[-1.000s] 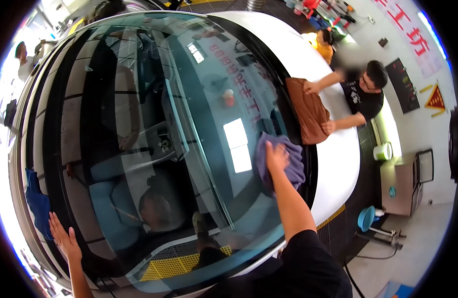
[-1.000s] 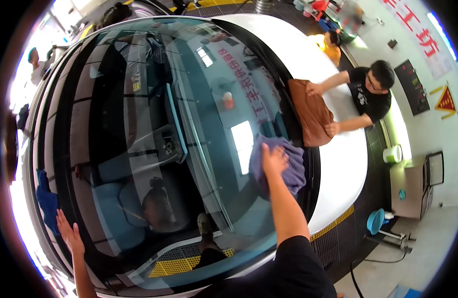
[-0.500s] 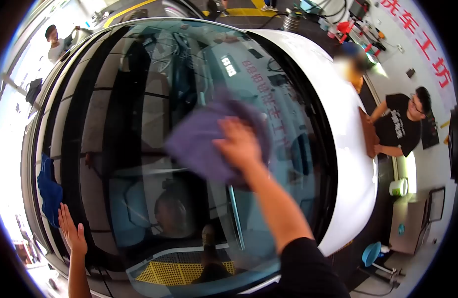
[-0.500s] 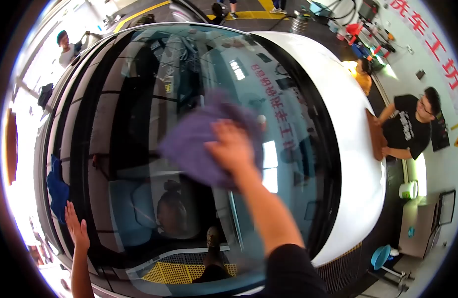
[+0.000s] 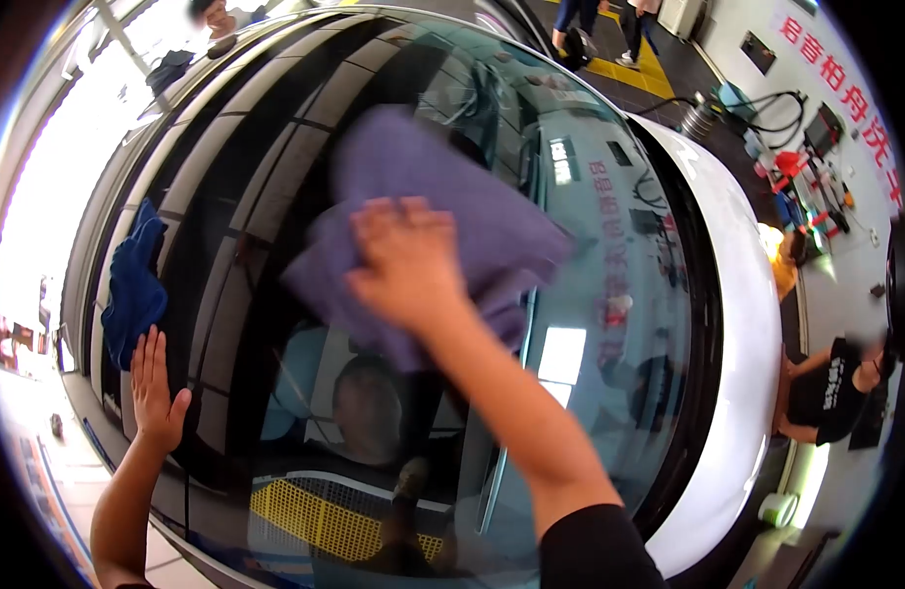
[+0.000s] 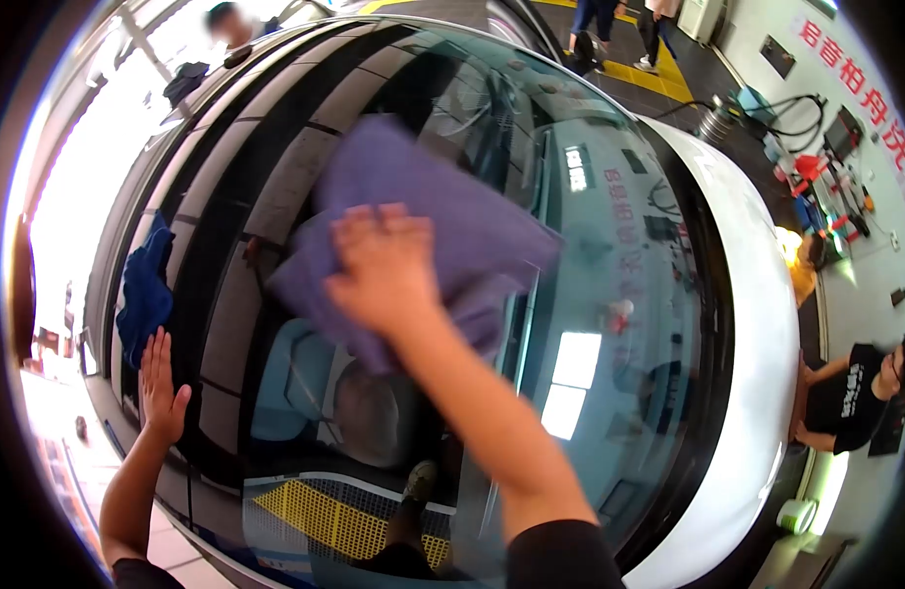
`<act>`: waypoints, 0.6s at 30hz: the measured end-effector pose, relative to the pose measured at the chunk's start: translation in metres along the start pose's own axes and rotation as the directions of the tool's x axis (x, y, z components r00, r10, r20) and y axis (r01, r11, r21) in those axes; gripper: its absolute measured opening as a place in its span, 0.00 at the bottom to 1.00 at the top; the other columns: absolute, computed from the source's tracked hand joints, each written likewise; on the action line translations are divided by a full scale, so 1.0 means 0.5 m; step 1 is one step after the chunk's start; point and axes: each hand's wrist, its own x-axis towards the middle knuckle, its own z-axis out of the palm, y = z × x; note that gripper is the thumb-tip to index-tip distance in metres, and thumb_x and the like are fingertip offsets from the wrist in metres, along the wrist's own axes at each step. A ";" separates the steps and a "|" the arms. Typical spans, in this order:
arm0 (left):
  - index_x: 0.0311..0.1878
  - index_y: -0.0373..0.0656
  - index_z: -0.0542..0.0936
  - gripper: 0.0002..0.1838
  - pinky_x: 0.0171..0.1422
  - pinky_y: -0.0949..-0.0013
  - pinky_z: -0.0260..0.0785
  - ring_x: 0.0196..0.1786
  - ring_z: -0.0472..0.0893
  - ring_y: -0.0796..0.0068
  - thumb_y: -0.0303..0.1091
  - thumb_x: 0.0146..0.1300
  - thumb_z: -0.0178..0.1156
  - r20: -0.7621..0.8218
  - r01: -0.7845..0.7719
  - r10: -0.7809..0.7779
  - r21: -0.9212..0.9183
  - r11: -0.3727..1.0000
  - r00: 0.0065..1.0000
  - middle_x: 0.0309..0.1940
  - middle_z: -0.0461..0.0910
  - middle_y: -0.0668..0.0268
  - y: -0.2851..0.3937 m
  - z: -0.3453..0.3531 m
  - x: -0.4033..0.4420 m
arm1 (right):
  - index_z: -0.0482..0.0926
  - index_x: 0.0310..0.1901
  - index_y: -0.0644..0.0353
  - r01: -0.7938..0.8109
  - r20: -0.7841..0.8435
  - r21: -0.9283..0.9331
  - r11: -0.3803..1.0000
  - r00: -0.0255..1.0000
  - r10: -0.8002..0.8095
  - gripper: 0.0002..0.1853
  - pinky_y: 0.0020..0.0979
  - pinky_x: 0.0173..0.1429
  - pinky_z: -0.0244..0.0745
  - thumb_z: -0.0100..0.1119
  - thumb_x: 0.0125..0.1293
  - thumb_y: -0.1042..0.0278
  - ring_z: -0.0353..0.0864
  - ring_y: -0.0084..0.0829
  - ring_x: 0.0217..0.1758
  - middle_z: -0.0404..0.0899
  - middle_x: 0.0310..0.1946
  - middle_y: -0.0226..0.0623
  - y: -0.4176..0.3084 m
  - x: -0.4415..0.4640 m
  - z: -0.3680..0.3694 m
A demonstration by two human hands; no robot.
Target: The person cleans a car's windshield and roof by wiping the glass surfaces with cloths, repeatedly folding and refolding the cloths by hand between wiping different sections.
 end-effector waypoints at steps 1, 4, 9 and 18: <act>0.76 0.33 0.56 0.43 0.81 0.50 0.40 0.79 0.52 0.45 0.62 0.71 0.39 0.001 0.002 -0.002 -0.006 1.000 1.000 0.77 0.54 0.48 -0.001 0.000 0.000 | 0.68 0.71 0.48 0.055 -0.008 0.067 0.996 0.998 -0.055 0.38 0.63 0.77 0.43 0.56 0.61 0.39 0.54 0.53 0.78 0.61 0.75 0.39 -0.042 0.030 0.008; 0.76 0.33 0.56 0.43 0.81 0.50 0.40 0.79 0.53 0.44 0.60 0.70 0.42 -0.025 -0.020 0.018 -0.054 0.998 1.000 0.77 0.55 0.49 -0.021 0.014 0.000 | 0.69 0.71 0.46 0.143 0.021 0.132 0.981 0.989 -0.147 0.38 0.56 0.79 0.44 0.57 0.61 0.38 0.55 0.45 0.79 0.62 0.75 0.35 -0.011 0.074 0.008; 0.76 0.38 0.56 0.42 0.81 0.50 0.40 0.79 0.52 0.45 0.57 0.66 0.50 0.018 0.042 -0.040 -0.115 0.992 0.999 0.77 0.54 0.52 -0.003 -0.010 0.006 | 0.66 0.73 0.46 -0.275 0.011 -0.061 0.960 0.961 0.276 0.34 0.42 0.81 0.48 0.53 0.68 0.41 0.54 0.42 0.80 0.60 0.76 0.36 0.327 0.052 0.000; 0.77 0.39 0.55 0.44 0.81 0.50 0.38 0.79 0.50 0.47 0.60 0.68 0.49 0.020 0.062 -0.061 -0.017 0.998 0.998 0.78 0.52 0.52 0.004 0.003 0.002 | 0.68 0.71 0.59 -0.816 0.014 0.193 0.544 0.557 0.830 0.28 0.37 0.77 0.55 0.49 0.75 0.52 0.58 0.44 0.77 0.60 0.74 0.49 1.133 -0.856 -0.045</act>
